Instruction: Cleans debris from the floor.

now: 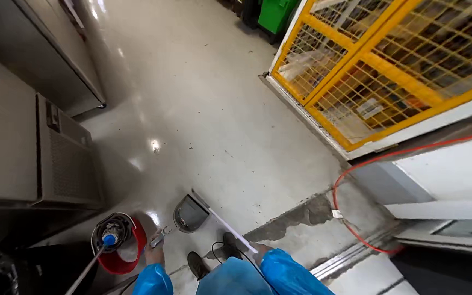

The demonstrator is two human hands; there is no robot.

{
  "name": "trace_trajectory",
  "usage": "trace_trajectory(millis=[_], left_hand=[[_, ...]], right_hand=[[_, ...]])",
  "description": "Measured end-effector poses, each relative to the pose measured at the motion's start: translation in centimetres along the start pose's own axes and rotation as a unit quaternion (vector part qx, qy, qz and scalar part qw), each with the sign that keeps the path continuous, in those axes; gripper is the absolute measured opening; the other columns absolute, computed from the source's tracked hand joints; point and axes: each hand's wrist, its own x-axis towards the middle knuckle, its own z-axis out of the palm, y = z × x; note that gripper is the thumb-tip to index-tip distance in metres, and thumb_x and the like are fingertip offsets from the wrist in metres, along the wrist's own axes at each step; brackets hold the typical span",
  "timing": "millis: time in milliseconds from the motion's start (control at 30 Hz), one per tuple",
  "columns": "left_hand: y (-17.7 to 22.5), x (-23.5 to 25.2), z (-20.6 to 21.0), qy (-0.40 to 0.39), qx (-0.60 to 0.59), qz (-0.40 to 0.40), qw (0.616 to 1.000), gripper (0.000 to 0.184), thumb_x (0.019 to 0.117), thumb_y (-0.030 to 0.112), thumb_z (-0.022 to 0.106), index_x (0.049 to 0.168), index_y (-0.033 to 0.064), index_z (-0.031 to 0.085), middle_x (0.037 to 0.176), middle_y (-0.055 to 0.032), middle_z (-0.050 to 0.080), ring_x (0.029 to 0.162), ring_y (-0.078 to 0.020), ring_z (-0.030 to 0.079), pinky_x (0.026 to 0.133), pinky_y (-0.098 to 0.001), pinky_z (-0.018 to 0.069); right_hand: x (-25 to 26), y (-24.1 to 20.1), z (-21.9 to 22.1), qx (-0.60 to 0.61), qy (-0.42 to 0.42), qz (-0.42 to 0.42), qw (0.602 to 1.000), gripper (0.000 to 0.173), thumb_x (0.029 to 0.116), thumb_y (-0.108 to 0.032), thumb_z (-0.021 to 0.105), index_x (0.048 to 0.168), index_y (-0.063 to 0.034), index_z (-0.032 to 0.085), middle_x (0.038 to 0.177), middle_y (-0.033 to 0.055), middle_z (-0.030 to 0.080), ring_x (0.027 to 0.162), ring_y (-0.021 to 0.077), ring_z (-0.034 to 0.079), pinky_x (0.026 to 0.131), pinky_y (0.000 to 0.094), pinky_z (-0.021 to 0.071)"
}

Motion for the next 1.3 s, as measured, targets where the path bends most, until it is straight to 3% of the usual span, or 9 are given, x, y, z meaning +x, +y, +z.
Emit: trace_trajectory(millis=[233,367,467,633,833,933,1067,1167,1300], left_hand=[[-0.9,-8.1,-7.0,0.109,-0.055,-0.039,0.992,0.024,0.0941,-0.011,0.058,0.118,-0.0147,0.059,0.125,-0.0208,0.066,0.111,-0.0172,0.064,0.1,-0.0305,0.0504],[-3.7,-13.3,-7.4,0.147,-0.072,-0.03,0.986,0.022,0.0935,-0.011,0.053,0.114,-0.0154,0.058,0.124,-0.0218,0.066,0.112,-0.019,0.064,0.099,-0.0324,0.0512],[-6.6,-16.5,-7.7,0.167,-0.077,-0.014,0.983,0.02,0.0916,-0.01,0.051,0.109,-0.0161,0.059,0.124,-0.0219,0.067,0.114,-0.0194,0.065,0.1,-0.0329,0.0519],[-8.9,-20.8,-8.0,0.247,-0.052,-0.083,0.964,0.026,0.0926,-0.012,0.055,0.118,-0.0154,0.059,0.12,-0.0223,0.067,0.108,-0.0196,0.064,0.097,-0.0336,0.0519],[-11.8,-21.5,-5.4,0.253,-0.008,-0.153,0.955,0.023,0.092,-0.008,0.065,0.115,-0.0107,0.064,0.118,-0.022,0.069,0.11,-0.0243,0.065,0.099,-0.0384,0.051],[-12.2,-21.3,-4.5,0.273,-0.028,-0.18,0.945,0.025,0.092,-0.008,0.066,0.117,-0.0099,0.064,0.121,-0.0218,0.068,0.113,-0.0247,0.064,0.101,-0.0386,0.0498],[-14.8,-21.3,-4.4,0.273,-0.075,-0.149,0.948,0.021,0.0922,-0.012,0.061,0.113,-0.0128,0.063,0.122,-0.0224,0.068,0.111,-0.0247,0.065,0.1,-0.0378,0.0509],[-15.2,-21.1,-4.5,0.256,-0.093,-0.136,0.953,0.018,0.0949,-0.01,0.058,0.112,-0.0124,0.063,0.124,-0.0212,0.068,0.115,-0.0241,0.065,0.103,-0.0382,0.0504],[-16.0,-21.1,-5.5,0.272,-0.123,-0.126,0.946,0.018,0.0927,-0.012,0.059,0.11,-0.0158,0.062,0.122,-0.024,0.068,0.112,-0.0239,0.065,0.101,-0.0359,0.0504]], right_hand=[[4.3,5.6,-5.5,-0.089,0.062,0.018,0.994,0.054,0.1012,-0.019,0.063,0.149,0.0,0.049,0.144,0.0289,0.056,0.139,0.0412,0.052,0.116,0.0567,0.0391],[6.4,8.3,-9.7,-0.13,0.068,0.008,0.989,0.058,0.1002,-0.021,0.067,0.151,-0.0009,0.047,0.145,0.0292,0.056,0.139,0.0414,0.052,0.116,0.0564,0.0392],[5.3,9.2,-11.8,-0.133,0.074,-0.003,0.988,0.055,0.0995,-0.01,0.065,0.15,0.0037,0.047,0.146,0.032,0.054,0.14,0.0435,0.051,0.117,0.0564,0.0374],[4.9,11.9,-13.5,-0.142,0.082,0.0,0.986,0.051,0.1012,-0.008,0.063,0.149,0.0049,0.048,0.145,0.0322,0.055,0.14,0.0438,0.051,0.117,0.0567,0.0365],[10.0,11.4,-5.0,-0.223,0.052,0.047,0.972,0.059,0.099,-0.035,0.068,0.14,0.006,0.056,0.142,0.0271,0.059,0.137,0.0385,0.054,0.115,0.0532,0.0411],[11.4,9.2,4.7,-0.232,-0.03,0.048,0.971,0.055,0.1063,-0.028,0.057,0.146,0.0091,0.049,0.151,0.0281,0.051,0.145,0.0363,0.047,0.12,0.0496,0.035],[7.0,7.3,14.3,-0.252,-0.139,0.015,0.958,0.053,0.1098,-0.019,0.048,0.153,0.0103,0.038,0.156,0.0304,0.044,0.148,0.0378,0.042,0.123,0.0494,0.0307],[4.7,6.6,14.7,-0.334,-0.179,-0.044,0.924,0.051,0.1097,-0.022,0.048,0.152,0.0058,0.043,0.154,0.0282,0.048,0.147,0.0384,0.044,0.122,0.0529,0.0318],[1.0,3.9,8.5,-0.397,-0.143,-0.125,0.898,0.051,0.1047,-0.025,0.058,0.147,0.0019,0.052,0.146,0.0271,0.056,0.14,0.0402,0.052,0.118,0.056,0.0368]])
